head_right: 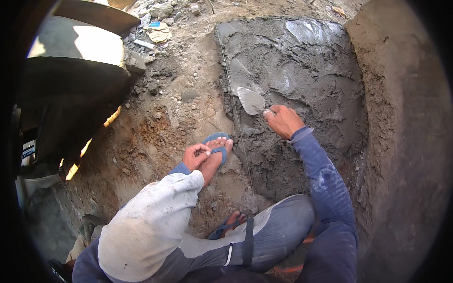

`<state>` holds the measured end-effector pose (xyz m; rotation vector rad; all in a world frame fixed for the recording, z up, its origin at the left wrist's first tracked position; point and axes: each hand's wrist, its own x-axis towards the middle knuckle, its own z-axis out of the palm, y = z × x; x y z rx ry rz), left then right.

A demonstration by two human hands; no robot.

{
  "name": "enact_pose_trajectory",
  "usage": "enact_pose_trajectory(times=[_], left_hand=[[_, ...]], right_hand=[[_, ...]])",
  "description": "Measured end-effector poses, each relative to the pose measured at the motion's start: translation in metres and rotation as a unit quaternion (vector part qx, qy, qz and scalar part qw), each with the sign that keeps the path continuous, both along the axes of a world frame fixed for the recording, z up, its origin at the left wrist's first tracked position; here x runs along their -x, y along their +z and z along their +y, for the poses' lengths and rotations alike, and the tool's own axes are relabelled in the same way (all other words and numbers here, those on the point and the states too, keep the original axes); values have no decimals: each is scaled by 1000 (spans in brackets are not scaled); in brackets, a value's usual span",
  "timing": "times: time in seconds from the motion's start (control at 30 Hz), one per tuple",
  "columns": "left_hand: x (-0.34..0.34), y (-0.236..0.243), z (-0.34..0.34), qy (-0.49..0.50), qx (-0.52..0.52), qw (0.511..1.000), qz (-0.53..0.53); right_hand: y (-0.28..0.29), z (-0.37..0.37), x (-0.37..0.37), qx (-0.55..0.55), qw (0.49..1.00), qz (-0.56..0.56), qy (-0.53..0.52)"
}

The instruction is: The person scoops wet cement from a red basin using a trowel and spreads it onto a patch of ground. They repeatedly smooth the surface and fill gaps in the mixture.

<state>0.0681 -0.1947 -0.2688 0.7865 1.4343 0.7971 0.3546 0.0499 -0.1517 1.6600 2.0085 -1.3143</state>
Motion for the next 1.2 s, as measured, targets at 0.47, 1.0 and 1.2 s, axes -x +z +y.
enact_pose_trajectory(times=[0.47,1.0,1.2], left_hand=[[10,1,-18,12,17,1000,-13],[-7,0,-2,-14,5,998,54],[-3,-3,-2,-17,13,998,51]], right_hand=[[-11,-50,-150,-368,892,-165,-207],[-1,-48,-48,-186,976,17,-112],[-15,-35,-57,180,941,156,-241]])
